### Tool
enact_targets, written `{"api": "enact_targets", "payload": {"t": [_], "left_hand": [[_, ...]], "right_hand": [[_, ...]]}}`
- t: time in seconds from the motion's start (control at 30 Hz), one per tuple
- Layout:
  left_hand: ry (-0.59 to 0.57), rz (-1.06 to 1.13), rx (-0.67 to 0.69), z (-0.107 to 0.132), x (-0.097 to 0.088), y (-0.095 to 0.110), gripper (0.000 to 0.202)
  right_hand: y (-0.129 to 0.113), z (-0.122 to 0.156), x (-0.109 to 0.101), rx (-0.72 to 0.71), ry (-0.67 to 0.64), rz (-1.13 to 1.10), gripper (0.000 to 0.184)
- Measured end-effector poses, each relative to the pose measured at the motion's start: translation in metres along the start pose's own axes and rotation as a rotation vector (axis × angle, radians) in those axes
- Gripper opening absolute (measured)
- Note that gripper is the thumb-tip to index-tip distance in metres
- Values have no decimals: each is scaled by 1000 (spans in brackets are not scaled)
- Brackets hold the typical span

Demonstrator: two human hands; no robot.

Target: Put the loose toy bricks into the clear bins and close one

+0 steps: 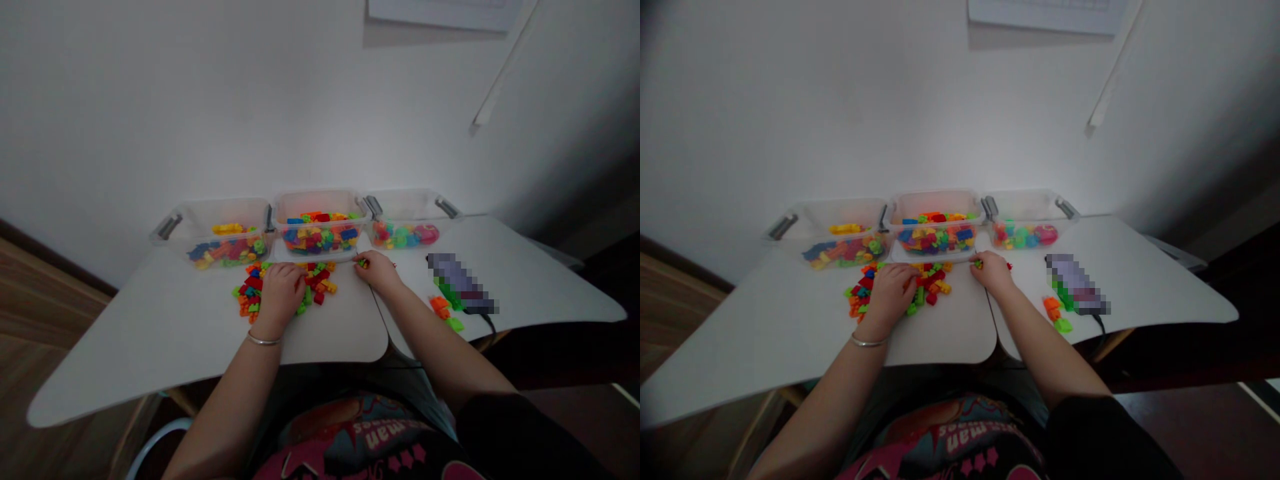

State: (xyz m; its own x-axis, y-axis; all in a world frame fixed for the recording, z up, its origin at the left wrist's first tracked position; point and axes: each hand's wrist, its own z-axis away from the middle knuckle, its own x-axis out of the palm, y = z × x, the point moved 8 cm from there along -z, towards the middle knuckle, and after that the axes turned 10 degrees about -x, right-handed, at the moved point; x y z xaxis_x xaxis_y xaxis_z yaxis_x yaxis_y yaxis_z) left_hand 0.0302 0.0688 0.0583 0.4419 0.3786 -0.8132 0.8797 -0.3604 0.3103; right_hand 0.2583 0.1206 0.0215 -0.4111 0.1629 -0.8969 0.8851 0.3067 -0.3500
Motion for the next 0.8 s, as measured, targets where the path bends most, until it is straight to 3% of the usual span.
{"api": "enact_targets", "payload": {"t": [0.17, 0.33, 0.57, 0.8], "left_hand": [[12, -4, 7, 0, 1, -1, 19], [-6, 5, 3, 0, 2, -1, 19], [-6, 14, 0, -1, 2, 0, 19], [6, 19, 8, 0, 2, -1, 19]], "right_hand": [[-23, -10, 3, -126, -119, 61, 25], [-47, -18, 5, -188, -117, 6, 22], [-67, -18, 8, -197, -11, -50, 17], [-93, -16, 8, -380, 163, -70, 16]]}}
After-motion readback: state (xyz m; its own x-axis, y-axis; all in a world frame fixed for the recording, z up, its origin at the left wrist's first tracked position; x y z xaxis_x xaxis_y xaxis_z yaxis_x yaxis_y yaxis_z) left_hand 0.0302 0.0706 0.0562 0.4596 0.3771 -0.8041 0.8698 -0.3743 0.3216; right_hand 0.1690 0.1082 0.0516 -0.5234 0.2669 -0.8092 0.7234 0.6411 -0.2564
